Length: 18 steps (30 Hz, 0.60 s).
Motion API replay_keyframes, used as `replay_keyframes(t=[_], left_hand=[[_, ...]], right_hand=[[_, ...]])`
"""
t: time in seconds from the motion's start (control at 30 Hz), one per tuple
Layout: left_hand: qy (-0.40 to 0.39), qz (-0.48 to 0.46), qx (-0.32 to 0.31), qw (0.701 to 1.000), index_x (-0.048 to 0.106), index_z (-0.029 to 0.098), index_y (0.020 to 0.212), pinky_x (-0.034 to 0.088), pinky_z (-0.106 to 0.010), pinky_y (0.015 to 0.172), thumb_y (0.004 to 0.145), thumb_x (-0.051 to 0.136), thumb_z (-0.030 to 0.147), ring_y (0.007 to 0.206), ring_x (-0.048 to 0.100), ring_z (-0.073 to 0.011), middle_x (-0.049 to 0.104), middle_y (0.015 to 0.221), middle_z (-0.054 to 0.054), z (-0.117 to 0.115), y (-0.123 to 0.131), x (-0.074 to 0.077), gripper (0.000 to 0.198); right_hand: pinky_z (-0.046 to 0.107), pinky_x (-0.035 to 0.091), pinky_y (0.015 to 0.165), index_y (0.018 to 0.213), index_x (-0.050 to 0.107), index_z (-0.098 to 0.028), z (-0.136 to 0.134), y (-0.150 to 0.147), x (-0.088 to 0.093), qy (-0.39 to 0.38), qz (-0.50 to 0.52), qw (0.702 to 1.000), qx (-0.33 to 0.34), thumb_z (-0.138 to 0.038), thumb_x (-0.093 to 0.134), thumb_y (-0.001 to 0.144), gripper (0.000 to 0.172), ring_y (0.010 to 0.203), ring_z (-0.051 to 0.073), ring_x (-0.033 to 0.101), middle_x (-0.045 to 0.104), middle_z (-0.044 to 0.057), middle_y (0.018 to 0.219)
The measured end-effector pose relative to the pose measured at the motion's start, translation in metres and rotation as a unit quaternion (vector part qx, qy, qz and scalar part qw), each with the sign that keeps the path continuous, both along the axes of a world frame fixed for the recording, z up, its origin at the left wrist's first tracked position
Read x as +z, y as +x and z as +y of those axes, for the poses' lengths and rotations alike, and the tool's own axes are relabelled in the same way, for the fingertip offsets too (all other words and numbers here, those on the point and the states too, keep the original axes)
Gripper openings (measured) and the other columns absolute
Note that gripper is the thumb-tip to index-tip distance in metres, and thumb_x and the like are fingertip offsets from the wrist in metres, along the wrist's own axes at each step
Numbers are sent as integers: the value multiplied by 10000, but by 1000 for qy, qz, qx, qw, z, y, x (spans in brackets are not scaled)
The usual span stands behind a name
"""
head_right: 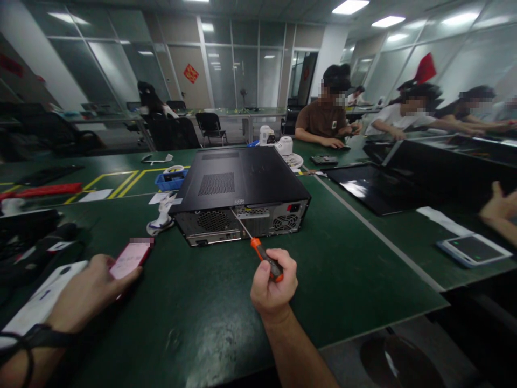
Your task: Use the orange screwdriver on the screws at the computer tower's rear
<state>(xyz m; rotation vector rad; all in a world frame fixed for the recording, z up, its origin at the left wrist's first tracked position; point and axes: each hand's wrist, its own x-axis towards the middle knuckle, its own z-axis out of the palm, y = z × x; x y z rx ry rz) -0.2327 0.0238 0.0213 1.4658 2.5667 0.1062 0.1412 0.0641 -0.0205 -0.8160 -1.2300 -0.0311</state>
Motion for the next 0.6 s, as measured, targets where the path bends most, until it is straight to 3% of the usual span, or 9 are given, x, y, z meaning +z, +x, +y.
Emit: replay_keyframes(t=[0.27, 0.6], left_hand=[[15, 19, -12, 1000, 557, 45, 1324, 560, -466, 811, 869, 421, 807, 961, 751, -430, 739, 1067, -285, 0, -8, -15, 898], [16, 37, -22, 999, 566, 25, 1325, 566, -509, 857, 895, 383, 751, 1008, 732, -450, 729, 1113, -297, 0, 4, -8, 863]], right_hand=[[299, 566, 605, 1156, 638, -209, 0, 0, 2, 2, -8, 1000, -10, -216, 609, 963, 196, 658, 134, 647, 649, 10, 927], [293, 565, 598, 1169, 635, -208, 0, 0, 2, 5, -15, 1000, -11, -194, 600, 958, 214, 657, 132, 650, 649, 11, 923]])
